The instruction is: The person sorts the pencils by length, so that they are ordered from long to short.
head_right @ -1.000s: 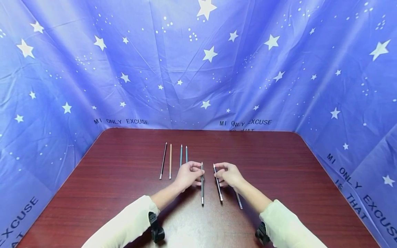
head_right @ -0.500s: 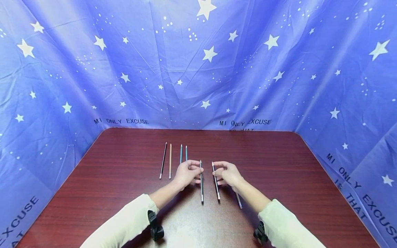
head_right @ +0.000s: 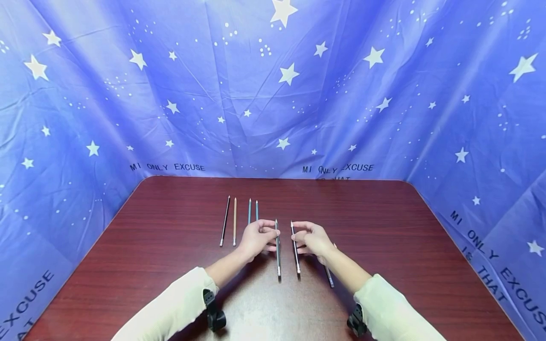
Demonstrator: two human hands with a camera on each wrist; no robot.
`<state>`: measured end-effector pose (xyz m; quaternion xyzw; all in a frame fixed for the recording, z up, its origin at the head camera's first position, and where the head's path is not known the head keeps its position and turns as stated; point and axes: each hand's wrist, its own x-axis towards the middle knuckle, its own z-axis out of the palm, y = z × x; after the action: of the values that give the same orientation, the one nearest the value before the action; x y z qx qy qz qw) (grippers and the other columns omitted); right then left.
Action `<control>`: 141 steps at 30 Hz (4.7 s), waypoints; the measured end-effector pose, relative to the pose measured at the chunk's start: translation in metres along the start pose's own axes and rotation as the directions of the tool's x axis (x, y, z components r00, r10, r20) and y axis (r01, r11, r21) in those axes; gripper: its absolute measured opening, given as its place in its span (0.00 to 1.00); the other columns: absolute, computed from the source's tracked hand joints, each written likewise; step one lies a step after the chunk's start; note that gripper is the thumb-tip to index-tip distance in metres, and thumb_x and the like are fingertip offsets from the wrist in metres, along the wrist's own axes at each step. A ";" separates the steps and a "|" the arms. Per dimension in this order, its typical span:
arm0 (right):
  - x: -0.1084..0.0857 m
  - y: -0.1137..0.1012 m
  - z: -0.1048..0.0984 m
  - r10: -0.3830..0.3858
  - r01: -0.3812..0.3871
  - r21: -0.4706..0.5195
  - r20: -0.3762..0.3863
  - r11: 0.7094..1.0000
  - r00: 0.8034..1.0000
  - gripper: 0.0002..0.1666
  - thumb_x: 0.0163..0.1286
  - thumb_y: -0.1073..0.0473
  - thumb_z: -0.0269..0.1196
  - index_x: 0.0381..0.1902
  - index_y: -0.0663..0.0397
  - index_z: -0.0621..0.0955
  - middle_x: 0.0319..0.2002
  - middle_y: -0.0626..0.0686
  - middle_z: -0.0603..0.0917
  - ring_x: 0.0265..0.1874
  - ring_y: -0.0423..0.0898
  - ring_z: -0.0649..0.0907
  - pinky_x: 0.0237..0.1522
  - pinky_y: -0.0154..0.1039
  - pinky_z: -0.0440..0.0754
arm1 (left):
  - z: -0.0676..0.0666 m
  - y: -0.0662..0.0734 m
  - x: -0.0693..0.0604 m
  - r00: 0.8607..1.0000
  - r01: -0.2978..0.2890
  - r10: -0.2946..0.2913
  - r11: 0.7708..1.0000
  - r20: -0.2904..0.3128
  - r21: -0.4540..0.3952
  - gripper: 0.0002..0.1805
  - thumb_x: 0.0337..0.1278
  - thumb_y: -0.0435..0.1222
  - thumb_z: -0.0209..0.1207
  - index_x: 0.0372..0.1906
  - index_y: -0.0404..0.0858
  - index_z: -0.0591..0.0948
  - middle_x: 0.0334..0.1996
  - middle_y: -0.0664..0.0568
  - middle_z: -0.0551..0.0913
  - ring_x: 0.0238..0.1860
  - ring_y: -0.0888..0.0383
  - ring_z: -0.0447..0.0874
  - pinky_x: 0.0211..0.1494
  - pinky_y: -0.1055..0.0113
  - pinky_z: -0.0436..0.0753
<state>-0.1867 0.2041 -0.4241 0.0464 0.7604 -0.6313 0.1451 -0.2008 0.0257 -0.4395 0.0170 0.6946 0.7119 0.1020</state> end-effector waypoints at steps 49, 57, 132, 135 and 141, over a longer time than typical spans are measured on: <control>-0.003 -0.005 -0.004 -0.007 0.007 0.045 0.004 0.999 1.000 0.32 0.61 0.66 0.59 0.64 0.66 0.66 0.29 0.45 0.80 0.27 0.42 0.79 0.31 0.33 0.85 | -0.024 0.012 0.057 0.984 -0.031 0.057 0.988 -0.168 0.151 0.16 0.54 0.28 0.60 0.48 0.29 0.76 0.31 0.43 0.84 0.18 0.61 0.81 0.23 0.67 0.87; -0.004 -0.006 -0.003 -0.003 0.003 0.039 0.003 0.999 1.000 0.32 0.61 0.65 0.59 0.64 0.65 0.67 0.29 0.45 0.80 0.28 0.42 0.79 0.31 0.33 0.85 | -0.028 0.009 0.063 0.980 -0.014 0.051 0.982 -0.191 0.189 0.15 0.53 0.28 0.61 0.47 0.30 0.77 0.29 0.46 0.82 0.17 0.61 0.79 0.23 0.67 0.87; 0.003 0.002 -0.003 0.010 -0.010 0.039 -0.006 0.999 1.000 0.32 0.60 0.66 0.60 0.63 0.66 0.68 0.30 0.45 0.79 0.26 0.41 0.79 0.29 0.32 0.85 | -0.010 -0.007 0.090 0.981 0.094 -0.015 0.910 -0.194 0.404 0.15 0.51 0.31 0.64 0.46 0.33 0.79 0.30 0.46 0.83 0.19 0.60 0.81 0.18 0.72 0.83; 0.003 0.002 -0.003 0.012 -0.011 0.039 -0.014 0.999 1.000 0.31 0.60 0.66 0.60 0.62 0.65 0.68 0.30 0.45 0.79 0.26 0.41 0.79 0.29 0.32 0.84 | -0.010 -0.006 0.090 0.982 0.080 0.003 0.900 -0.189 0.428 0.15 0.50 0.31 0.64 0.45 0.33 0.79 0.30 0.46 0.83 0.19 0.59 0.82 0.18 0.72 0.83; 0.004 0.003 -0.006 0.018 -0.018 0.041 -0.020 0.999 1.000 0.31 0.60 0.66 0.60 0.62 0.65 0.68 0.30 0.45 0.79 0.26 0.41 0.78 0.28 0.32 0.85 | -0.009 -0.006 0.090 0.983 0.045 0.053 0.857 -0.174 0.513 0.14 0.51 0.32 0.64 0.44 0.32 0.79 0.34 0.44 0.84 0.20 0.58 0.84 0.17 0.74 0.82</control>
<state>-0.1910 0.2100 -0.4276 0.0625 0.7484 -0.6449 0.1421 -0.2901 0.0326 -0.4559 -0.0201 0.8659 0.4990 0.0284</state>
